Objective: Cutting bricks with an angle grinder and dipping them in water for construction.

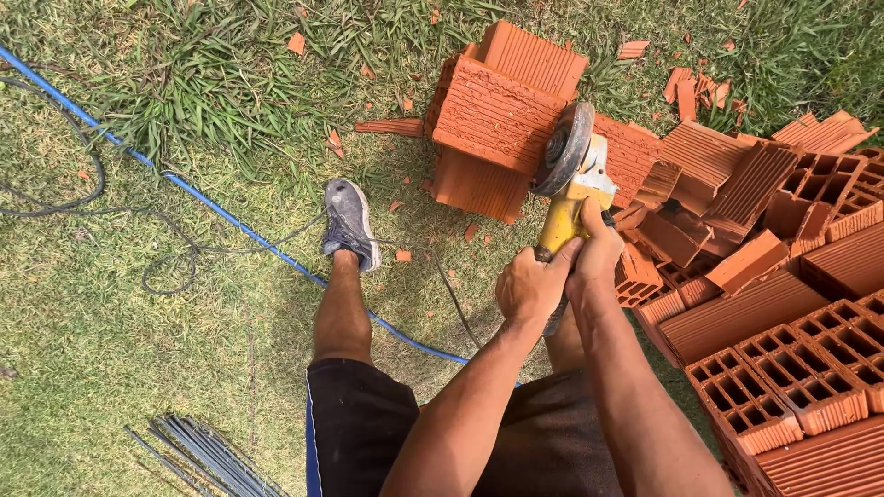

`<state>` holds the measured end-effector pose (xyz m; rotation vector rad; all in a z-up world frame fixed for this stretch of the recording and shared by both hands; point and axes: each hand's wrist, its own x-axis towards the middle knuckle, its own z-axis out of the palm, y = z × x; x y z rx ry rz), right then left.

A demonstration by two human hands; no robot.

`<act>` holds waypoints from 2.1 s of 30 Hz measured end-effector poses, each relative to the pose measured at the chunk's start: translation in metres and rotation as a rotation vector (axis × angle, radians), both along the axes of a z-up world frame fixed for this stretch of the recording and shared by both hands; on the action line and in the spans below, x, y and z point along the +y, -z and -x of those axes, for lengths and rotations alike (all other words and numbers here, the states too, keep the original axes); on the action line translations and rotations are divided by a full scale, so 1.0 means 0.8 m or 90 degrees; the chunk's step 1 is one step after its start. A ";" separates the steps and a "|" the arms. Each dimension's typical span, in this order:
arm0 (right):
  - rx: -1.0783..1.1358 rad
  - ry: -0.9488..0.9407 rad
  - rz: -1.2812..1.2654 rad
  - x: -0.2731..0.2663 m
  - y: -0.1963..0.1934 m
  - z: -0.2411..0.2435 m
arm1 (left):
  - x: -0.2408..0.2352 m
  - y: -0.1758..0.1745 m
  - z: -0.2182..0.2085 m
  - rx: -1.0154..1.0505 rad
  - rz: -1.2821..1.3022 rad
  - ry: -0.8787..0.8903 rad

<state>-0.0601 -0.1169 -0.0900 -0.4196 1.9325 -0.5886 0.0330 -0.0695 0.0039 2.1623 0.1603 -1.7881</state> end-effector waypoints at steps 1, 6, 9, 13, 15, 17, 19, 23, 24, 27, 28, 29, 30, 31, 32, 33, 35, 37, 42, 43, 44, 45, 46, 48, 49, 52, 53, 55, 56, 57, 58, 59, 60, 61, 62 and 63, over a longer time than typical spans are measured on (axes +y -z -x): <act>0.000 0.000 0.000 -0.002 -0.004 0.001 | -0.002 -0.003 -0.001 0.000 0.000 0.000; -0.037 0.005 -0.031 -0.009 -0.010 0.006 | -0.008 -0.008 0.000 0.019 0.001 0.030; 0.002 -0.005 -0.062 -0.021 -0.023 -0.016 | -0.011 -0.004 0.000 0.015 -0.007 0.023; 0.025 -0.004 -0.065 -0.034 -0.028 -0.023 | -0.018 0.000 0.005 0.020 -0.005 0.062; 0.070 -0.055 -0.105 -0.041 -0.023 -0.018 | -0.025 -0.007 0.003 0.020 0.008 0.036; 0.077 -0.063 -0.103 -0.044 -0.025 -0.018 | -0.027 -0.003 0.009 0.023 0.011 0.049; 0.079 -0.074 -0.101 -0.047 -0.036 -0.027 | -0.028 -0.004 0.011 0.020 0.013 0.060; 0.087 -0.110 -0.113 -0.057 -0.055 -0.041 | -0.035 -0.006 0.009 0.002 0.025 0.035; 0.077 -0.118 -0.106 -0.058 -0.054 -0.040 | -0.035 -0.004 0.009 -0.008 0.023 0.018; 0.017 -0.072 -0.055 -0.069 -0.040 -0.030 | -0.048 -0.019 -0.007 0.005 0.065 0.009; 0.013 -0.077 -0.057 -0.075 -0.050 -0.036 | -0.053 -0.022 -0.010 0.000 0.063 0.004; 0.000 -0.089 -0.042 -0.080 -0.060 -0.042 | -0.058 -0.025 -0.013 -0.009 0.086 -0.029; -0.010 -0.101 -0.028 -0.084 -0.072 -0.045 | -0.061 -0.030 -0.013 -0.014 0.107 -0.063; -0.010 -0.106 -0.031 -0.087 -0.071 -0.039 | -0.062 -0.037 -0.020 -0.014 0.104 -0.068; -0.078 -0.131 -0.016 -0.091 -0.071 -0.034 | -0.065 -0.044 -0.029 -0.027 0.117 -0.051; -0.147 -0.157 -0.003 -0.095 -0.072 -0.030 | -0.067 -0.052 -0.038 -0.039 0.129 -0.034; -0.183 -0.166 0.013 -0.084 -0.076 -0.045 | -0.059 -0.067 -0.062 -0.052 0.142 -0.024; -0.222 -0.174 0.024 -0.067 -0.076 -0.068 | -0.043 -0.082 -0.092 -0.068 0.149 -0.014; -0.453 -0.155 0.036 0.004 -0.086 -0.154 | 0.036 -0.100 -0.180 -0.036 0.172 -0.035; -0.455 -0.159 0.034 0.019 -0.093 -0.175 | 0.052 -0.093 -0.195 -0.038 0.172 -0.039; -0.502 -0.178 0.016 0.034 -0.100 -0.201 | 0.068 -0.085 -0.214 -0.038 0.150 -0.005; -0.548 -0.196 -0.003 0.050 -0.107 -0.227 | 0.085 -0.077 -0.234 -0.037 0.128 0.029; -0.552 -0.200 -0.007 0.064 -0.087 -0.236 | 0.103 -0.082 -0.264 -0.041 0.127 0.023; -0.400 -0.546 0.027 0.086 -0.048 -0.255 | 0.135 -0.091 -0.324 -0.128 0.110 0.044; -0.399 -0.548 0.030 0.086 -0.064 -0.255 | 0.153 -0.079 -0.351 -0.129 0.114 0.043; -0.309 -0.628 -0.065 0.101 -0.098 -0.250 | 0.210 -0.042 -0.424 -0.185 0.006 0.145; -0.293 -0.603 -0.039 0.109 -0.101 -0.237 | 0.229 -0.026 -0.440 -0.201 -0.051 0.126; -0.266 -0.566 -0.006 0.121 -0.085 -0.209 | 0.261 0.013 -0.479 -0.211 -0.096 0.119; -0.263 -0.472 -0.004 0.131 -0.078 -0.176 | 0.274 0.037 -0.486 -0.226 -0.160 0.106; -0.260 -0.379 0.003 0.140 -0.070 -0.141 | 0.285 0.065 -0.492 -0.242 -0.223 0.096; -0.232 -0.366 0.009 0.135 -0.088 -0.130 | 0.298 0.093 -0.499 -0.220 -0.207 0.112; -0.171 -0.398 -0.003 0.132 -0.104 -0.120 | 0.311 0.125 -0.506 -0.243 -0.220 0.119; -0.121 -0.434 -0.021 0.129 -0.113 -0.117 | 0.328 0.156 -0.517 -0.273 -0.240 0.117; -0.103 -0.427 -0.021 0.126 -0.114 -0.096 | 0.319 0.180 -0.519 -0.258 -0.231 0.126; -0.066 -0.415 -0.025 0.124 -0.108 -0.080 | 0.319 0.202 -0.524 -0.276 -0.233 0.141; -0.030 -0.404 -0.030 0.123 -0.102 -0.065 | 0.320 0.225 -0.531 -0.294 -0.235 0.155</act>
